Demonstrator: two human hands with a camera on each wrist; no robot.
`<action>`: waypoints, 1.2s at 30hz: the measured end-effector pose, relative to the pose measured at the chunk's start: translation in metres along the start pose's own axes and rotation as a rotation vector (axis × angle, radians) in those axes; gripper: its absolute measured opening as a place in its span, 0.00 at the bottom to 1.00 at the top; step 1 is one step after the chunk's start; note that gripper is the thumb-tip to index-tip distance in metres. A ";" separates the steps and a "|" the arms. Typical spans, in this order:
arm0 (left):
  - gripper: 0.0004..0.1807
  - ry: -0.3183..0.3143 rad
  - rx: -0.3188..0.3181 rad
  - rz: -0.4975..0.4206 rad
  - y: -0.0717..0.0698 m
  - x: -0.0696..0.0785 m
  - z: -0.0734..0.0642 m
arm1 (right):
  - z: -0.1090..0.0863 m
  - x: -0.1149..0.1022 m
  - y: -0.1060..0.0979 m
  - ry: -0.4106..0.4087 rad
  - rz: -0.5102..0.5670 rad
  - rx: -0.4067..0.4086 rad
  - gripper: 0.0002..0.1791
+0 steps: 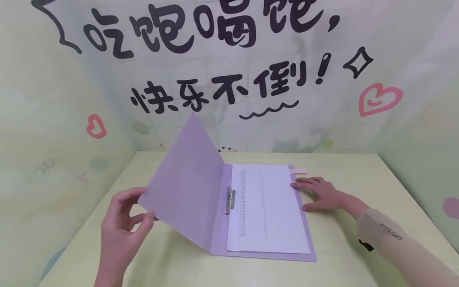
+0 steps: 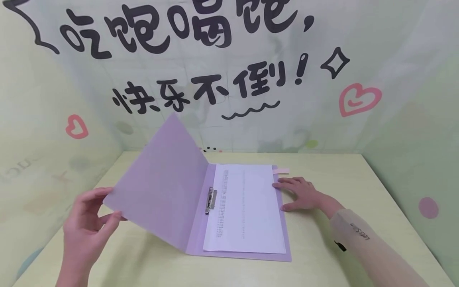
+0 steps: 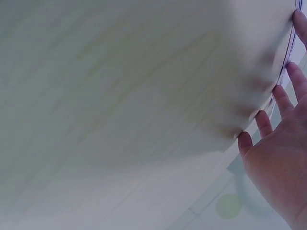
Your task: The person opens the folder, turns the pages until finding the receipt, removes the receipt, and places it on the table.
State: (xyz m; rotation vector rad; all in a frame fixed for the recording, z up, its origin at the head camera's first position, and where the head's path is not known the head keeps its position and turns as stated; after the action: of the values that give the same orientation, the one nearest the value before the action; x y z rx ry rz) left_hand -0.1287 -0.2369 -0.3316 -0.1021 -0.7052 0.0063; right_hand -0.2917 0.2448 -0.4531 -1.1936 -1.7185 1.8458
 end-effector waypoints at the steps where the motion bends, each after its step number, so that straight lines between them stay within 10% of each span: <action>1: 0.32 -0.010 0.009 -0.015 -0.002 0.000 -0.001 | 0.000 -0.001 0.000 -0.002 -0.001 0.001 0.42; 15: 0.30 -0.533 0.182 0.110 -0.040 0.001 -0.019 | -0.002 -0.013 -0.006 -0.008 0.025 -0.018 0.42; 23: 0.29 -0.465 0.044 0.040 -0.058 -0.004 -0.026 | -0.002 -0.009 -0.002 -0.002 0.019 -0.008 0.42; 36: 0.31 -0.579 0.035 0.121 -0.087 -0.025 -0.049 | -0.001 -0.006 -0.002 -0.003 0.019 -0.013 0.42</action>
State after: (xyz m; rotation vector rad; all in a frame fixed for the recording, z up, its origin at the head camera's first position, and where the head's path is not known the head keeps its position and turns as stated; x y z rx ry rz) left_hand -0.1186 -0.3294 -0.3768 -0.1104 -1.2755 0.1695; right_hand -0.2880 0.2411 -0.4488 -1.2166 -1.7298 1.8508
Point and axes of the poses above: each hand's wrist, its own z-axis towards the middle knuckle, its own y-axis out of the palm, x = y × z, the point moved 3 cm from there along z, towards the middle knuckle, and after that the axes turned 8 degrees about -x, right-handed, at the moved point
